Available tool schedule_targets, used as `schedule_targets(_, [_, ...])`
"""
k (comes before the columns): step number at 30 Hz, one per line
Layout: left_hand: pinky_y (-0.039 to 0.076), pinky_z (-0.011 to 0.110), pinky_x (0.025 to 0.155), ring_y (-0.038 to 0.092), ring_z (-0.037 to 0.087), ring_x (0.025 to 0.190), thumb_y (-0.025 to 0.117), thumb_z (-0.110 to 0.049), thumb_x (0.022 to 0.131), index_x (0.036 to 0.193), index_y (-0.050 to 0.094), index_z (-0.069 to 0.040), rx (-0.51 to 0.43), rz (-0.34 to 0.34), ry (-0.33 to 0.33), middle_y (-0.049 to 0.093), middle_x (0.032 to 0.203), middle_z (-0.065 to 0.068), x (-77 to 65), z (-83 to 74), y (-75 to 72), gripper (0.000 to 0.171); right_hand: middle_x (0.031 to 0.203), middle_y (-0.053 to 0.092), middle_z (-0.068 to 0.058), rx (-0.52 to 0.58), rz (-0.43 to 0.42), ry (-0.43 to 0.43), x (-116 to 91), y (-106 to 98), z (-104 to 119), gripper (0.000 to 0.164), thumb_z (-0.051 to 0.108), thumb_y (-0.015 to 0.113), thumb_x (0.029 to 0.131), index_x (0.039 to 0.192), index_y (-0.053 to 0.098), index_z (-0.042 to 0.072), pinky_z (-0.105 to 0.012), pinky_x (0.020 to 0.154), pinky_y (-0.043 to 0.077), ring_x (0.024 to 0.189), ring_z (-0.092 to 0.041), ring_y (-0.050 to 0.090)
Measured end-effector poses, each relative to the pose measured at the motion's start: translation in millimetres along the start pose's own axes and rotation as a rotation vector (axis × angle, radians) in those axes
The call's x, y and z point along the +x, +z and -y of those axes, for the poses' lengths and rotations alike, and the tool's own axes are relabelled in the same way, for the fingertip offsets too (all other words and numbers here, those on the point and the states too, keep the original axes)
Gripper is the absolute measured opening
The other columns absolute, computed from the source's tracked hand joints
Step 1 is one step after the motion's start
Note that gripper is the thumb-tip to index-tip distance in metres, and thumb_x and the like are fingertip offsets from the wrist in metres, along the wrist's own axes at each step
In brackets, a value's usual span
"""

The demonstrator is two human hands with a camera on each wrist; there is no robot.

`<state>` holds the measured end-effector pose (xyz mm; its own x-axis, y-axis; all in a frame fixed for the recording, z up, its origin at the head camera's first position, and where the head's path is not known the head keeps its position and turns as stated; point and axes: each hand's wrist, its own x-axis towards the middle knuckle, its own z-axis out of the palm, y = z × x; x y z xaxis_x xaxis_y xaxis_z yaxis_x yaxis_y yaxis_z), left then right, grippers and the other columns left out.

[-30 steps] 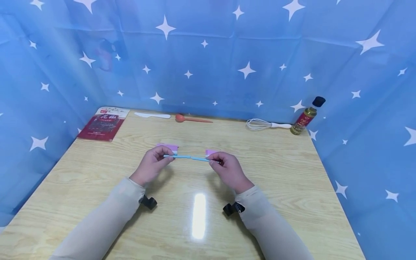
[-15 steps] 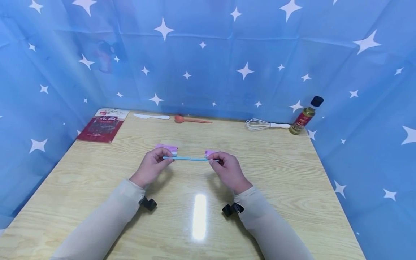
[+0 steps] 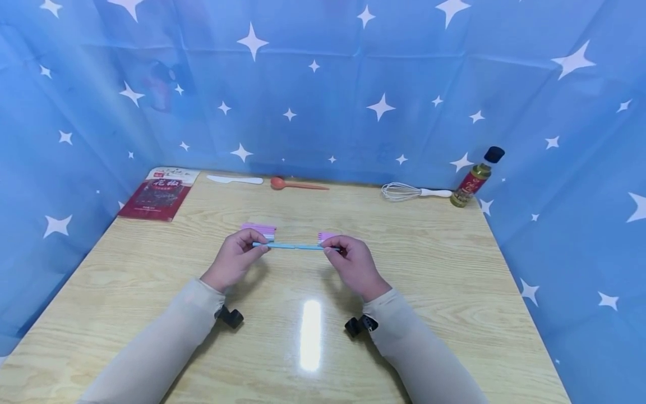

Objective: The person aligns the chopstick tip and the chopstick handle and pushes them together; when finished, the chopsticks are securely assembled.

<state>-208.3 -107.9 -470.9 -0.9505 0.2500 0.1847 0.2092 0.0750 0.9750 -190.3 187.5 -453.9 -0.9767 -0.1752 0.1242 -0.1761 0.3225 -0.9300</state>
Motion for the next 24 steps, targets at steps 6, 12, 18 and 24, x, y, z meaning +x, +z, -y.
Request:
schedule_targets(6, [0.046, 0.02, 0.066, 0.06, 0.01, 0.076, 0.067, 0.004, 0.098, 0.105, 0.067, 0.007, -0.011, 0.001, 0.002, 0.072, 0.094, 0.006, -0.1, -1.2, 0.9, 0.007, 0.097, 0.068, -0.013, -0.009, -0.01, 0.011, -0.2, -0.3, 0.5, 0.013, 0.009, 0.067, 0.103, 0.109, 0.074, 0.0, -0.023, 0.068, 0.048, 0.08, -0.014, 0.055])
schedule_targets(12, [0.045, 0.019, 0.065, 0.058, 0.009, 0.075, 0.067, 0.005, 0.098, 0.105, 0.067, 0.009, -0.012, -0.008, 0.001, 0.071, 0.092, 0.001, -2.9, 0.7, 0.4, 0.008, 0.093, 0.066, -0.013, -0.018, -0.012, -0.004, -1.0, 2.6, -1.5, 0.012, 0.008, 0.068, 0.102, 0.108, 0.075, 0.0, -0.023, 0.066, 0.046, 0.077, -0.015, 0.054])
schedule_targets(18, [0.044, 0.019, 0.064, 0.056, 0.009, 0.074, 0.067, 0.006, 0.098, 0.105, 0.067, 0.009, -0.003, -0.03, 0.002, 0.07, 0.09, 0.005, -1.9, 2.1, 0.5, 0.008, 0.091, 0.065, -0.012, -0.044, -0.018, -0.029, 0.8, 3.7, -2.3, 0.011, 0.007, 0.068, 0.102, 0.107, 0.075, 0.0, -0.023, 0.066, 0.046, 0.077, -0.016, 0.053])
schedule_targets(24, [0.041, 0.019, 0.062, 0.053, 0.009, 0.07, 0.066, 0.006, 0.098, 0.104, 0.067, 0.007, -0.017, -0.031, 0.006, 0.068, 0.089, 0.004, -0.7, 0.3, 1.5, 0.006, 0.094, 0.067, -0.013, -0.041, -0.022, -0.018, 0.4, 3.5, -1.7, 0.013, 0.007, 0.066, 0.103, 0.109, 0.076, 0.0, -0.023, 0.068, 0.047, 0.077, -0.016, 0.053])
